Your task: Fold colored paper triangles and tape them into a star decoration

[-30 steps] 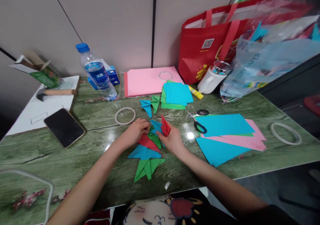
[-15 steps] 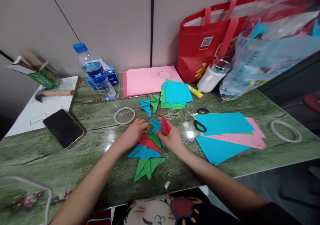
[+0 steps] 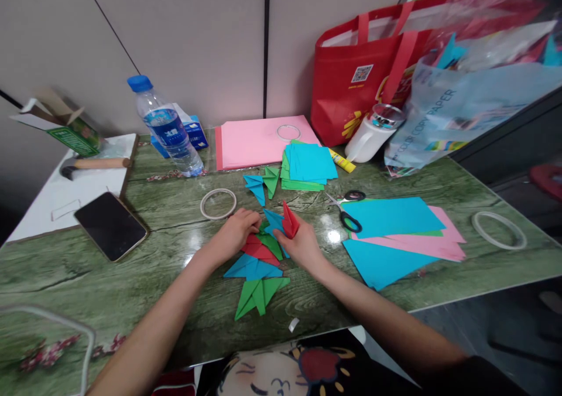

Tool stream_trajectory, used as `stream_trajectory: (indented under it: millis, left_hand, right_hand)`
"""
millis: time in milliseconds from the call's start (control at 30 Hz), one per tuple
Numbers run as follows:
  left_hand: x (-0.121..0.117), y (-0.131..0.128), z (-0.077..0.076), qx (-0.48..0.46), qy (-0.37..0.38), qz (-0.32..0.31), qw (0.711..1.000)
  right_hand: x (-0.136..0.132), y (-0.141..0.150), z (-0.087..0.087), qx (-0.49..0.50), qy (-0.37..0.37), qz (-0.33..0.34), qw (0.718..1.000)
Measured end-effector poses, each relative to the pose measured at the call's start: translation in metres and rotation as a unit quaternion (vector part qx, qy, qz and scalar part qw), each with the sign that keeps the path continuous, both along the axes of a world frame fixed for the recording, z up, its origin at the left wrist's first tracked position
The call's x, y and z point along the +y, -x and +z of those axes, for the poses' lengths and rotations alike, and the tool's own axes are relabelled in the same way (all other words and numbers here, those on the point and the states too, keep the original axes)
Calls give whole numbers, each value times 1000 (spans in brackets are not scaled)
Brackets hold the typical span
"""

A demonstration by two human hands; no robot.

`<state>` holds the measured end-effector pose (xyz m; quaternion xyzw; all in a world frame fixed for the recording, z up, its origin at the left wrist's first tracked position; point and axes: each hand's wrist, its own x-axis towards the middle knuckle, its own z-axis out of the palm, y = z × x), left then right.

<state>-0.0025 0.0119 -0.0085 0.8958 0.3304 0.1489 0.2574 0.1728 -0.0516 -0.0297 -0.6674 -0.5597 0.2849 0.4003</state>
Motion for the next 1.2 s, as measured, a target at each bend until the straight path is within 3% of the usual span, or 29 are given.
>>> stream_trajectory:
  millis: [533, 833, 1200]
  left_hand:
    - [1, -2, 7, -16, 31, 31, 999]
    - [-2, -3, 2, -65, 43, 81, 994]
    - [-2, 5, -10, -97, 6, 19, 995]
  right_hand:
    - [1, 0, -2, 20, -2, 1, 1000]
    - [-1, 0, -7, 56, -19, -12, 998]
    - [-3, 4, -10, 38, -44, -40, 997]
